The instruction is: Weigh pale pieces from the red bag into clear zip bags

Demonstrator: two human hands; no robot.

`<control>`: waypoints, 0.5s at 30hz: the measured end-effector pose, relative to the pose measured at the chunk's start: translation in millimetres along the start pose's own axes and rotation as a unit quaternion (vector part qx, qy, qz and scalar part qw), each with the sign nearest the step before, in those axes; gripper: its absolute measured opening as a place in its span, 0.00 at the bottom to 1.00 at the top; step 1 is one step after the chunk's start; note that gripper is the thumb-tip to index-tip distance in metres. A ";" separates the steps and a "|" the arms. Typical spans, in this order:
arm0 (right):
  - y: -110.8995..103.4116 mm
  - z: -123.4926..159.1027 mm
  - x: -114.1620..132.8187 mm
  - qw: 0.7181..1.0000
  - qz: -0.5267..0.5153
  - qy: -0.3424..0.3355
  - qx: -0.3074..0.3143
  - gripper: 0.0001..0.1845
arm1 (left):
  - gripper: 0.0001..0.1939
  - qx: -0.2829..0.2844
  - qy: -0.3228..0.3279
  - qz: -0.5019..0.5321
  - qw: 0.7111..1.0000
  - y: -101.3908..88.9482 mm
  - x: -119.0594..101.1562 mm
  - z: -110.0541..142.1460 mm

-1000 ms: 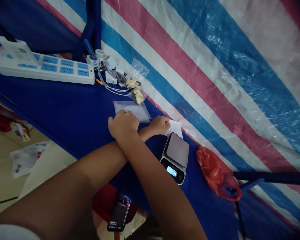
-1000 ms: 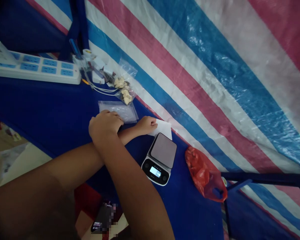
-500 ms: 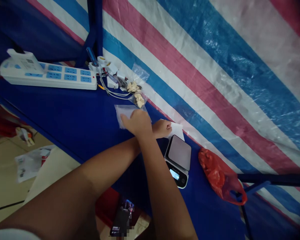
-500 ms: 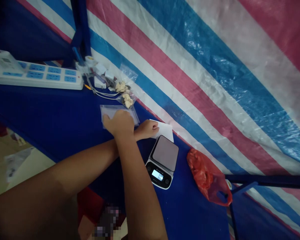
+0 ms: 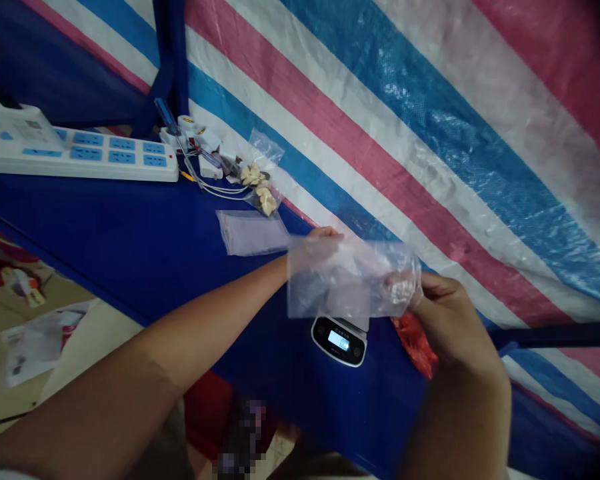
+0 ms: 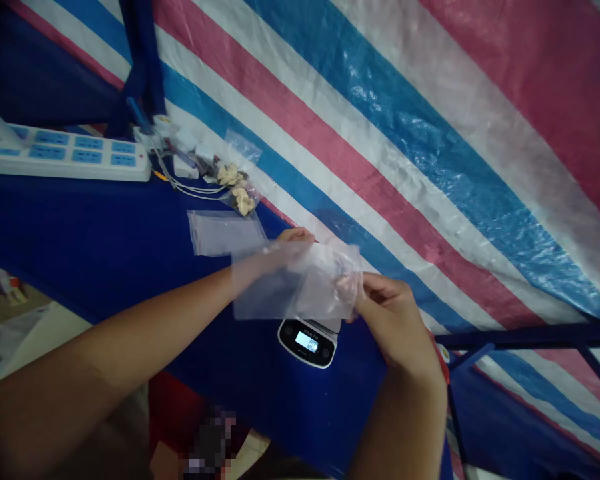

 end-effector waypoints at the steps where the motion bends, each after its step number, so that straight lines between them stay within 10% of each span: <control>1: -13.9 14.9 -16.1 0.999 0.025 0.030 0.016 0.10 | 0.23 0.061 -0.022 0.031 0.997 16.8 -3.7 4.1; 5: -36.4 69.9 -41.2 0.991 0.097 0.052 0.073 0.12 | 0.35 0.411 -0.129 0.125 0.894 120.8 -10.4 42.6; 9: -55.6 122.7 -18.8 0.976 0.200 0.040 0.079 0.13 | 0.31 0.662 -0.177 0.065 0.726 212.7 0.1 95.9; 15: -70.6 186.3 -15.0 0.965 0.179 0.148 0.119 0.18 | 0.25 0.751 -0.212 0.160 0.604 304.7 41.9 132.6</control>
Point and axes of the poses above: each hand's wrist, its own z-axis away from the middle knuckle, its own y-axis out of the palm, x = y × z, the point moved 7 cm from there along -z, towards the middle knuckle, and after that the axes turned 15 degrees about -y, right-handed, at the moved point
